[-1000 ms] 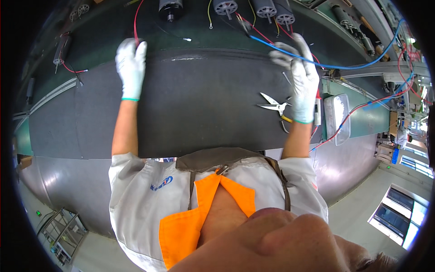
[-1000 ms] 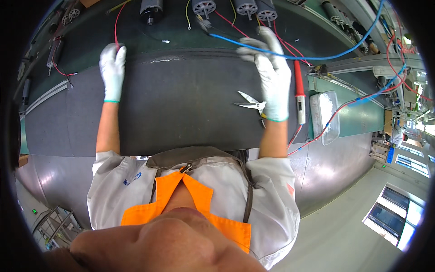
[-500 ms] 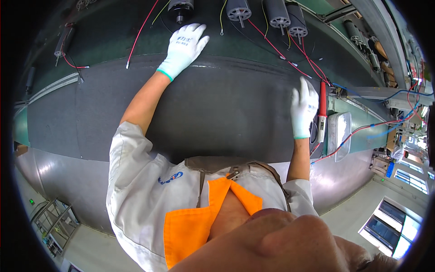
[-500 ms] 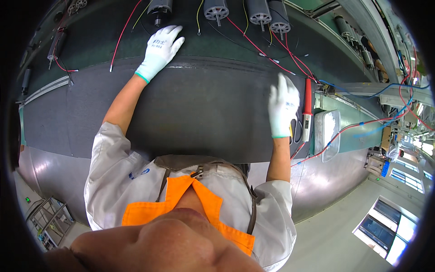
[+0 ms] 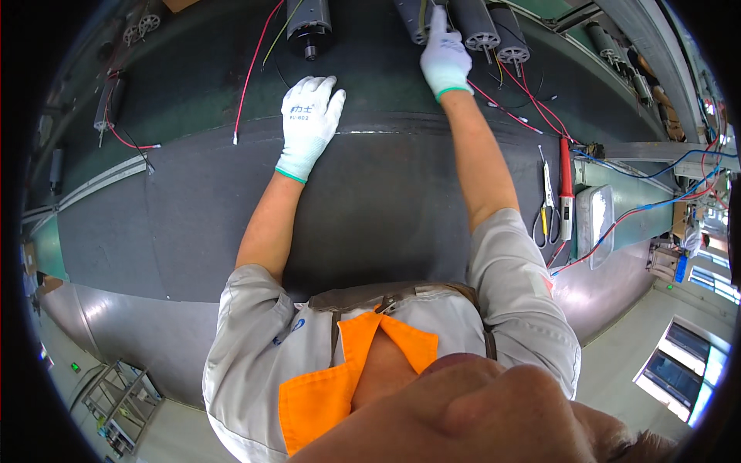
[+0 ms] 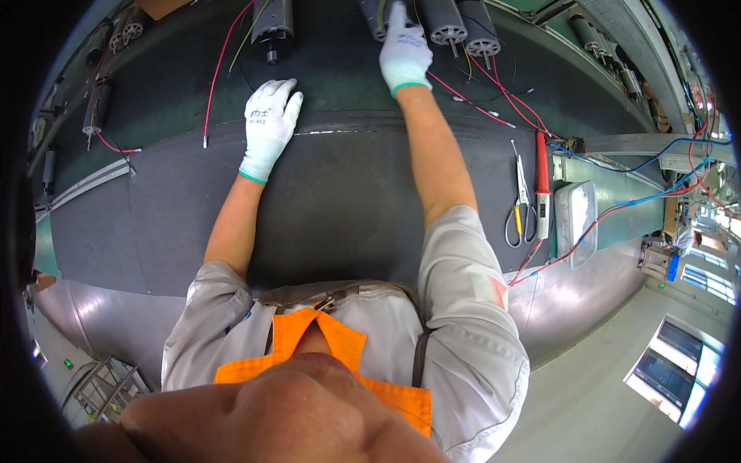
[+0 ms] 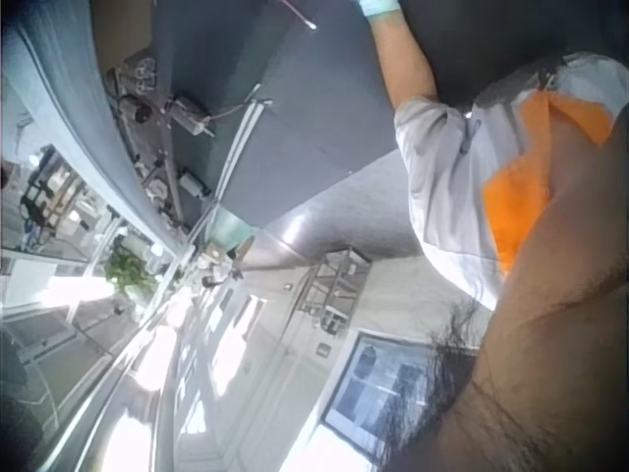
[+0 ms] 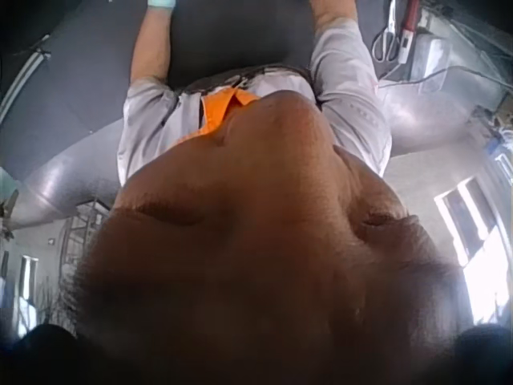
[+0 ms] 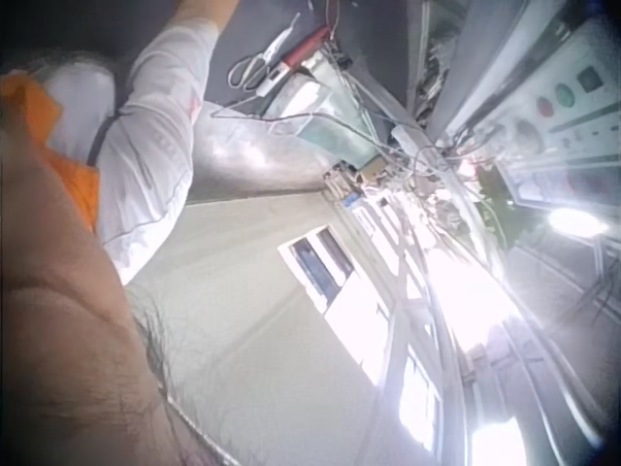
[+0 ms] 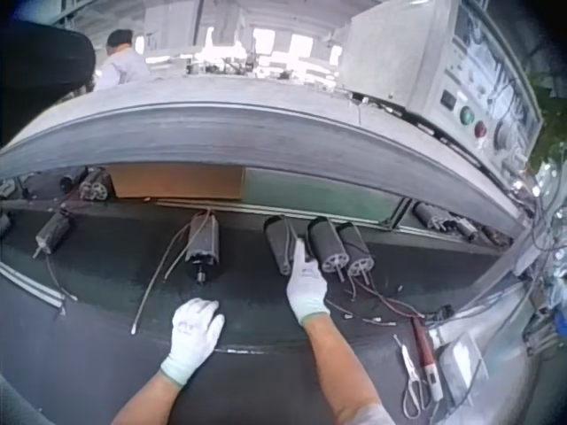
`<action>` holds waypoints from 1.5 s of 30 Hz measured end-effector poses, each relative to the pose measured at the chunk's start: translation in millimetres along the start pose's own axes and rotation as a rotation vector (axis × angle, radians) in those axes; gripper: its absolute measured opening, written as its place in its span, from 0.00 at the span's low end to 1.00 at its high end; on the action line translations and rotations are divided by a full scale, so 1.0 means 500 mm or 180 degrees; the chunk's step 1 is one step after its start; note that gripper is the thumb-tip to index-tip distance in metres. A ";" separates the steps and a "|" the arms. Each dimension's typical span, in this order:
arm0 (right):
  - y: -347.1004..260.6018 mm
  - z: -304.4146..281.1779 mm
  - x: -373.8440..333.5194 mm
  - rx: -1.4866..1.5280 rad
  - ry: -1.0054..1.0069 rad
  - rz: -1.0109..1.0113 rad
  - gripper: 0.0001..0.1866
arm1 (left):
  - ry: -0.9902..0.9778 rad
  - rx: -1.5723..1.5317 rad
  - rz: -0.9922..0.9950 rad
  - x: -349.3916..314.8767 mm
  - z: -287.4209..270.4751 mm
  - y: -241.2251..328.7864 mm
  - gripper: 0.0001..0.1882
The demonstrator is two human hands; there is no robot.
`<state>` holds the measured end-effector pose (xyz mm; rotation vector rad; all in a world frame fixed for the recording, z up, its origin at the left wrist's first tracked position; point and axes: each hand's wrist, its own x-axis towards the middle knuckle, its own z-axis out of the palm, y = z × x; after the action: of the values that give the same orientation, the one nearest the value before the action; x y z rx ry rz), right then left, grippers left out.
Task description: The person assembles small electric motors by inserting wires into the motor housing and securing them with a zip tie. They use pliers to cut the zip ties and a multimeter to test the electrical connections of the motors. The process is repeated for multiple units on a workbench.
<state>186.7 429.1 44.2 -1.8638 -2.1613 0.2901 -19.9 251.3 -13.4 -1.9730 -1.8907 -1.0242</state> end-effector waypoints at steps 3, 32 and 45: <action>0.140 0.043 0.076 -0.0360 0.0588 -0.0060 0.44 | -0.0036 -0.0142 -0.0028 0.013 0.020 0.011 0.16; 0.138 -0.313 -0.723 0.2437 -0.1655 -0.0695 0.09 | -0.3959 -0.3523 -0.3163 -0.064 -0.274 0.198 0.30; 0.020 -0.142 -0.640 0.1768 -0.0192 -0.3925 0.10 | -0.3912 -0.1669 -0.1934 -0.009 -0.237 0.272 0.39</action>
<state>262.8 112.5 84.2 -0.1009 -2.4517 0.5560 69.9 156.6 111.3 -2.7460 -3.2555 -0.3397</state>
